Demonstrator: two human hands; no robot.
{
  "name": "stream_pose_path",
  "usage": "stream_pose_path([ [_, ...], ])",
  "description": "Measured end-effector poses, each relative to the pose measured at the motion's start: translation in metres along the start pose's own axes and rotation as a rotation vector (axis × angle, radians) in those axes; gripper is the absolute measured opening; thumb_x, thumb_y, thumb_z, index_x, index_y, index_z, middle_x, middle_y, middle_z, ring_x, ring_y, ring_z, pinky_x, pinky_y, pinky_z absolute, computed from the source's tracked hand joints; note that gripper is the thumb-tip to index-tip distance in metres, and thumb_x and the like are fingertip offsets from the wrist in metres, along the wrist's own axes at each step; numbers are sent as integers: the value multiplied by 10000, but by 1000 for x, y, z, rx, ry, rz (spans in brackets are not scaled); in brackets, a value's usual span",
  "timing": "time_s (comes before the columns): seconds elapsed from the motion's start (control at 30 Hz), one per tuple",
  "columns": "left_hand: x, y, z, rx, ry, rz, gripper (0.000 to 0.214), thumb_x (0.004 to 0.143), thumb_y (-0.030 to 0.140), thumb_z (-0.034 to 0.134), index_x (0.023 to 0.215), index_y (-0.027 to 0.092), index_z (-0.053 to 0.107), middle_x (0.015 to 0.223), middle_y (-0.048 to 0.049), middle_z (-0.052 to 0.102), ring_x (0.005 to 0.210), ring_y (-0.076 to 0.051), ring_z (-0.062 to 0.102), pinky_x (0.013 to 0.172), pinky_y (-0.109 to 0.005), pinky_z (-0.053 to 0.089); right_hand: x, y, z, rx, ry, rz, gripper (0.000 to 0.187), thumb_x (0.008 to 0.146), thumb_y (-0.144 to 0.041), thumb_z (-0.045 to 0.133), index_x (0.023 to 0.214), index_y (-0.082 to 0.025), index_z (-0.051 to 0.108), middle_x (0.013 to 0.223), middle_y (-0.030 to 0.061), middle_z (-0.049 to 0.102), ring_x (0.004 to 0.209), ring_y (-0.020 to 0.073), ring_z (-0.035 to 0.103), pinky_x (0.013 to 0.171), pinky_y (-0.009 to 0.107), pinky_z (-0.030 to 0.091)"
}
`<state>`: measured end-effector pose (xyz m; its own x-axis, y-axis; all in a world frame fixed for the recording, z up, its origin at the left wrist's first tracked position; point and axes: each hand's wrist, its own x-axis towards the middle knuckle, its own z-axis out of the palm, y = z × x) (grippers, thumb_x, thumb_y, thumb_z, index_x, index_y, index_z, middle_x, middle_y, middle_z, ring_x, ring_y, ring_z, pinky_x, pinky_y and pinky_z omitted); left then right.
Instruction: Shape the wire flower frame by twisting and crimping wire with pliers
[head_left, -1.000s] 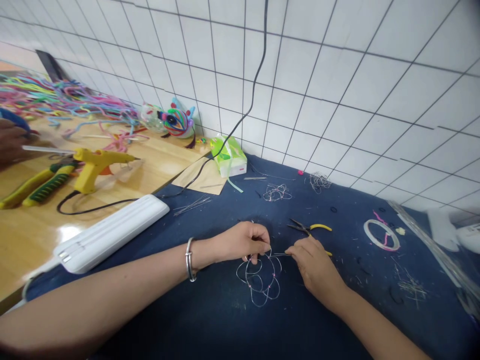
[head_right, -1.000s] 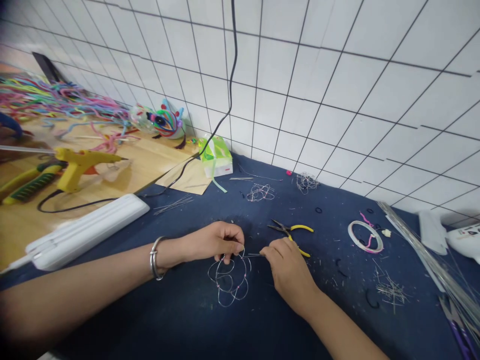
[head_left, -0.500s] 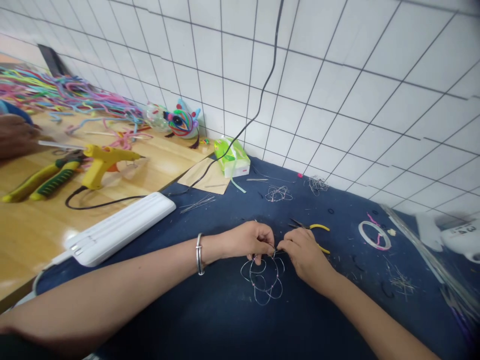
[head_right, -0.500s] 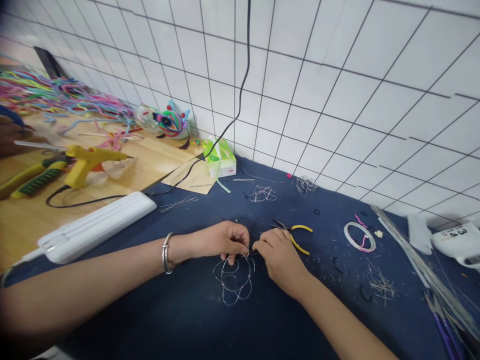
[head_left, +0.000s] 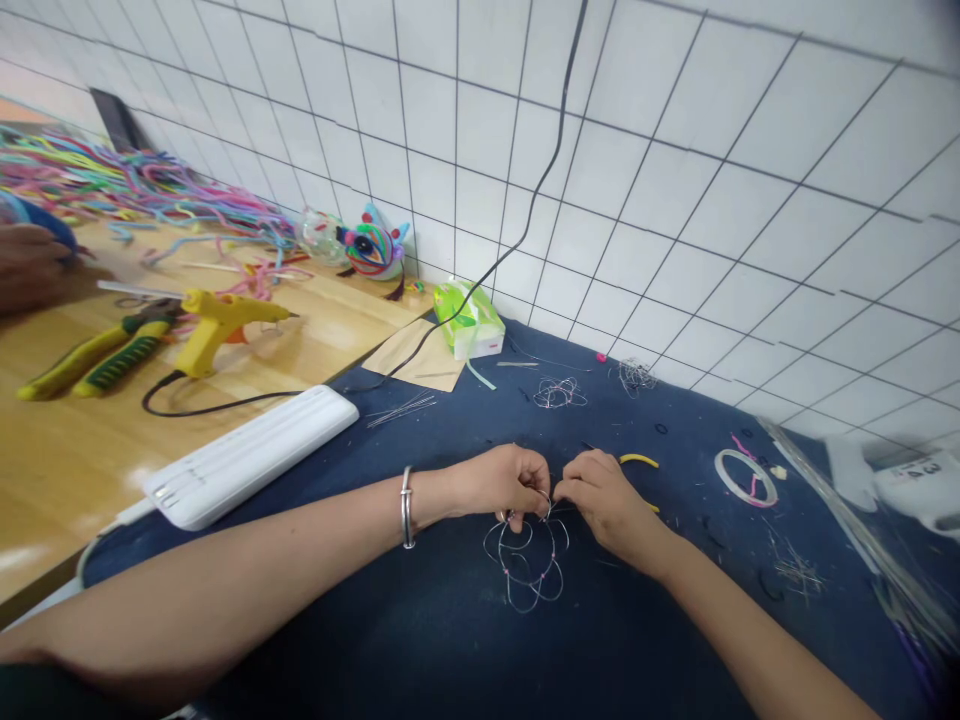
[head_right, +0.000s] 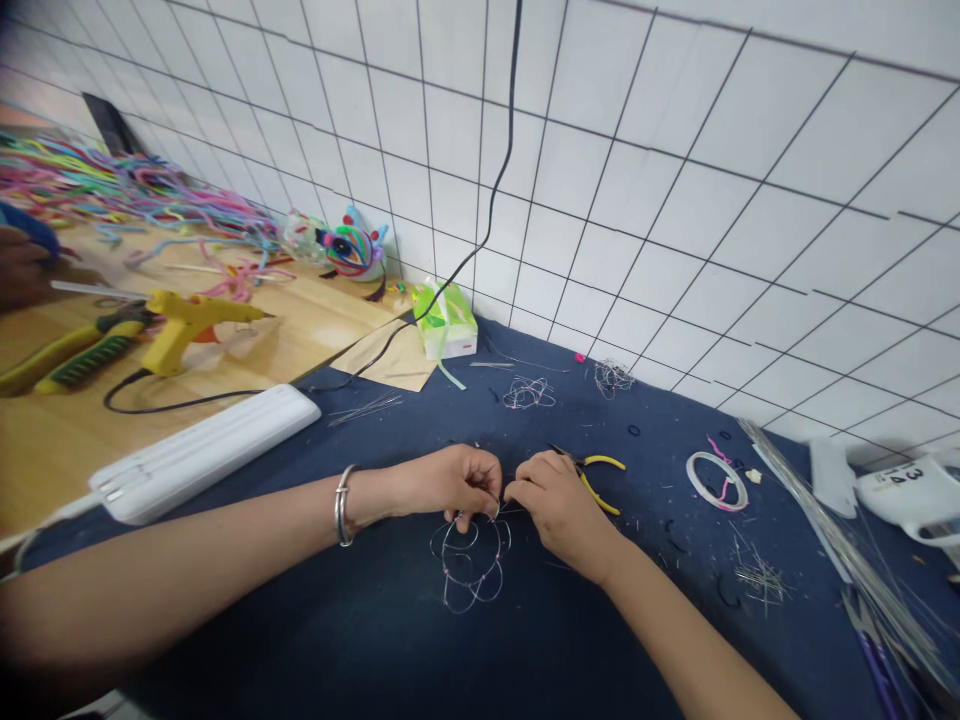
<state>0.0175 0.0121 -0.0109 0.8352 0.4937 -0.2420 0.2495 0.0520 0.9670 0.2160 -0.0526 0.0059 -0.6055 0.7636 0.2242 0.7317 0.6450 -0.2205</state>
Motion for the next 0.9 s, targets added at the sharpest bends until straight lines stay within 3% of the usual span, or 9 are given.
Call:
stream_pose_path([
  [0.43,-2,4,1,-61,-22,24,180,693,256,642,792,165,522,627,41,567,459,-74,565,383,-147,360,3,1,-1,58,44,-34,219,872,-112,378,861,-188,584,846,42,515,833,149,417,784,305,366],
  [0.77,-1,5,2,-102,-15,13,189,664,244,663,759,160,524,603,51,556,432,-65,537,378,-151,379,4,0,3,90,3,-31,236,885,-138,366,877,-199,595,847,40,519,833,143,443,801,312,382],
  [0.9,-1,3,3,-114,10,42,167,667,218,654,747,152,522,611,47,547,427,-52,507,403,-164,415,2,3,2,59,29,11,210,882,-183,400,1002,-209,570,969,57,546,920,160,462,878,346,372],
])
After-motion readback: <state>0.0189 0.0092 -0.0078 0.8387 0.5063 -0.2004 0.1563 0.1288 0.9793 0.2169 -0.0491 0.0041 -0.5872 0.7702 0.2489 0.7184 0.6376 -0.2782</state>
